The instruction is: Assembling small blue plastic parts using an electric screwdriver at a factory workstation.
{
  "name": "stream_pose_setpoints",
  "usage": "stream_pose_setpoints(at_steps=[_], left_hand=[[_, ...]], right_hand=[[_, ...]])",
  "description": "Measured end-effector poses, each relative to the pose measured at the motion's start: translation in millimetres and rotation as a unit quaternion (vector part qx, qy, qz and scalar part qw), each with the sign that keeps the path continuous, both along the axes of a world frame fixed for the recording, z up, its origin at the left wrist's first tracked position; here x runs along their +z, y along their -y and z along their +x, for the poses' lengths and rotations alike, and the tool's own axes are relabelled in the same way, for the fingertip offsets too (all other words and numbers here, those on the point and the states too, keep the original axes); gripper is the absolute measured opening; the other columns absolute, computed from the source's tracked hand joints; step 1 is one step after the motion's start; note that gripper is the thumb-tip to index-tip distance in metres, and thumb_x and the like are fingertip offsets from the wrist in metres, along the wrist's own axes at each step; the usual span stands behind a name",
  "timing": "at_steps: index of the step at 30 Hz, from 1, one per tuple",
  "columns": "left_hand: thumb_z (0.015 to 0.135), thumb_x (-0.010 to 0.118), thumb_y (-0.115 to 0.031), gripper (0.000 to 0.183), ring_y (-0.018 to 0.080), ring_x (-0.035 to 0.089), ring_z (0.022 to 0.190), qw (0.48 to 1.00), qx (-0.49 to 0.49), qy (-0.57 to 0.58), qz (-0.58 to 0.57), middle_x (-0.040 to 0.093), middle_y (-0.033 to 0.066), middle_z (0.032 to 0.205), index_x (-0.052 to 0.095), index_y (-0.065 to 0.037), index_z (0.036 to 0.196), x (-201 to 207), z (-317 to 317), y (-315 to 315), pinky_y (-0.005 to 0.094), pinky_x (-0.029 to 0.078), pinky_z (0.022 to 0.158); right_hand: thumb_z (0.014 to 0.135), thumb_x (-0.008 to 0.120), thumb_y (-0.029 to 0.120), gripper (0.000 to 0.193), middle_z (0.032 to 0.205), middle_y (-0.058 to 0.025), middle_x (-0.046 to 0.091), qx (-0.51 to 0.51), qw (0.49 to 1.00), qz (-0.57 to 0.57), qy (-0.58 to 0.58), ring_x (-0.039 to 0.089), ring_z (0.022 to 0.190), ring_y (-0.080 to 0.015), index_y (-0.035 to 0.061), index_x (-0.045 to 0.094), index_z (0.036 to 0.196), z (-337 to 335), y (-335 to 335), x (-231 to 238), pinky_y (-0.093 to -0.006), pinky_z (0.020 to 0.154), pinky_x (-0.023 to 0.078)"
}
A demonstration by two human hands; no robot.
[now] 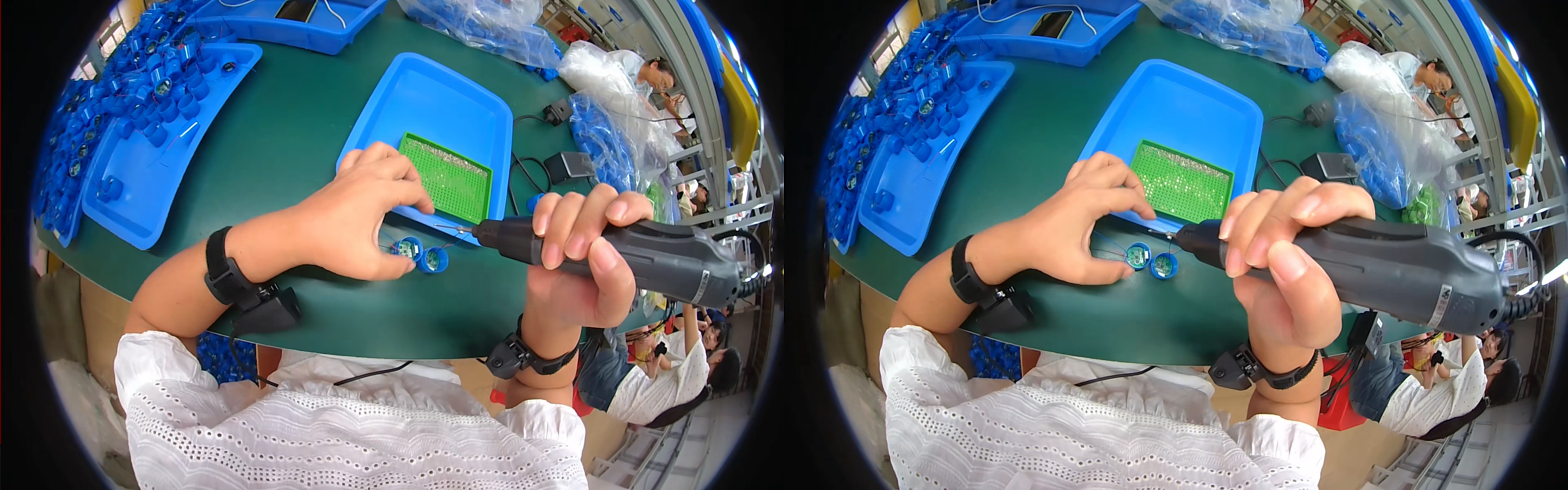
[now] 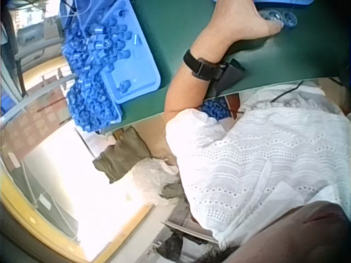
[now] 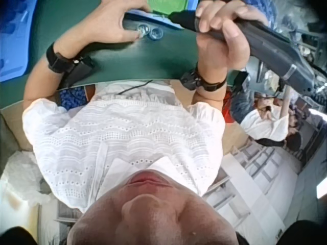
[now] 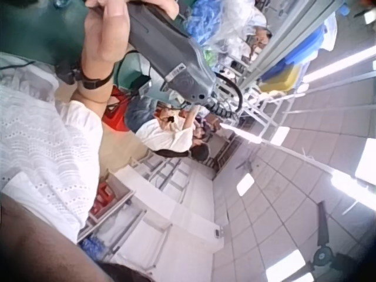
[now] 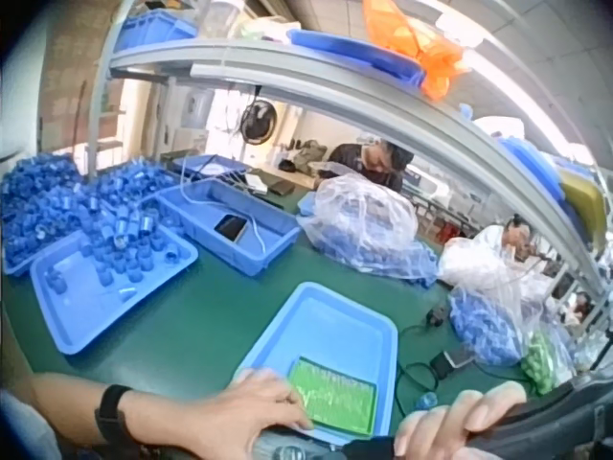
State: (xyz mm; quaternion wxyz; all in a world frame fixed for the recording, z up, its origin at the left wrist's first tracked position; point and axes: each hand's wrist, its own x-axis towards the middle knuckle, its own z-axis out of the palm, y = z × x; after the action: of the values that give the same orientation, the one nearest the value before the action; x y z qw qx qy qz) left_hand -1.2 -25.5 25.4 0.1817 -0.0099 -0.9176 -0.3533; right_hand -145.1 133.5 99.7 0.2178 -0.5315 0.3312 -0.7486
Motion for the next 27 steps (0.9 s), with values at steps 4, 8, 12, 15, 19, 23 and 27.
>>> stream_pose_setpoints(at_steps=[4, 8, 12, 15, 19, 23, 27], left_hand=[[0.055, 0.078, -0.022, 0.039, 0.0311, 0.038, 0.108, 0.998, 0.009, 0.012, -0.064, 0.048, 0.0105, 0.106, 0.063, -0.008, 0.087, -17, -1, -8, 0.0434, 0.026, 0.093], [0.055, 0.079, -0.022, 0.034, 0.0321, 0.037, 0.108, 0.998, 0.033, -0.01, -0.043, 0.047, 0.0108, 0.107, 0.064, -0.008, 0.082, -29, -4, -13, 0.044, 0.025, 0.093], [0.056, 0.078, -0.02, 0.029, 0.0331, 0.036, 0.11, 0.998, 0.051, -0.013, -0.03, 0.047, 0.0118, 0.11, 0.065, -0.008, 0.079, -36, -2, -15, 0.046, 0.025, 0.094], [0.056, 0.078, -0.02, 0.028, 0.0337, 0.036, 0.111, 0.998, 0.056, -0.016, -0.027, 0.047, 0.0121, 0.11, 0.066, -0.008, 0.079, -36, -2, -15, 0.047, 0.024, 0.096], [0.056, 0.078, -0.019, 0.027, 0.0336, 0.036, 0.111, 0.998, 0.057, -0.012, -0.023, 0.048, 0.0115, 0.111, 0.068, -0.008, 0.078, -35, -2, -14, 0.0476, 0.023, 0.097], [0.056, 0.078, -0.019, 0.027, 0.0332, 0.036, 0.112, 0.998, 0.056, -0.002, -0.022, 0.048, 0.0112, 0.111, 0.068, -0.008, 0.078, -35, -2, -14, 0.0477, 0.023, 0.097], [0.057, 0.078, -0.019, 0.026, 0.0329, 0.036, 0.112, 0.998, 0.055, 0.004, -0.019, 0.048, 0.011, 0.112, 0.068, -0.008, 0.078, -35, -2, -14, 0.0476, 0.023, 0.098]], right_hand=[[0.072, 0.051, 0.009, 0.028, 0.067, -0.0052, 0.048, 0.042, 0.998, 0.033, -0.014, 0.047, 0.05, -0.0151, 0.0042, 0.046, 0.099, 1, 7, -10, -0.0336, 0.061, 0.041], [0.076, 0.06, 0.003, 0.026, 0.066, -0.0052, 0.051, 0.055, 0.995, 0.082, -0.015, 0.051, 0.053, -0.0155, 0.005, 0.044, 0.096, 5, 8, -15, -0.0329, 0.061, 0.046], [0.077, 0.061, 0.0, 0.026, 0.067, -0.005, 0.052, 0.095, 0.991, 0.094, -0.023, 0.054, 0.057, -0.0141, 0.0049, 0.044, 0.097, 1, 14, -30, -0.0308, 0.059, 0.047], [0.077, 0.059, -0.003, 0.027, 0.067, -0.0052, 0.052, 0.079, 0.992, 0.093, -0.038, 0.054, 0.057, -0.0138, 0.0037, 0.044, 0.097, 2, 15, -36, -0.03, 0.058, 0.047], [0.076, 0.057, -0.006, 0.027, 0.066, -0.0056, 0.052, 0.069, 0.992, 0.09, -0.047, 0.054, 0.056, -0.0139, 0.0019, 0.043, 0.097, 2, 22, -44, -0.0287, 0.056, 0.047], [0.075, 0.055, -0.007, 0.026, 0.066, -0.0064, 0.052, 0.083, 0.992, 0.081, -0.046, 0.055, 0.056, -0.0137, 0.0, 0.043, 0.097, 1, 27, -51, -0.0265, 0.053, 0.046], [0.074, 0.055, -0.008, 0.026, 0.065, -0.0067, 0.052, 0.09, 0.992, 0.077, -0.048, 0.055, 0.056, -0.0132, -0.0014, 0.044, 0.096, -1, 29, -54, -0.0259, 0.053, 0.046]])
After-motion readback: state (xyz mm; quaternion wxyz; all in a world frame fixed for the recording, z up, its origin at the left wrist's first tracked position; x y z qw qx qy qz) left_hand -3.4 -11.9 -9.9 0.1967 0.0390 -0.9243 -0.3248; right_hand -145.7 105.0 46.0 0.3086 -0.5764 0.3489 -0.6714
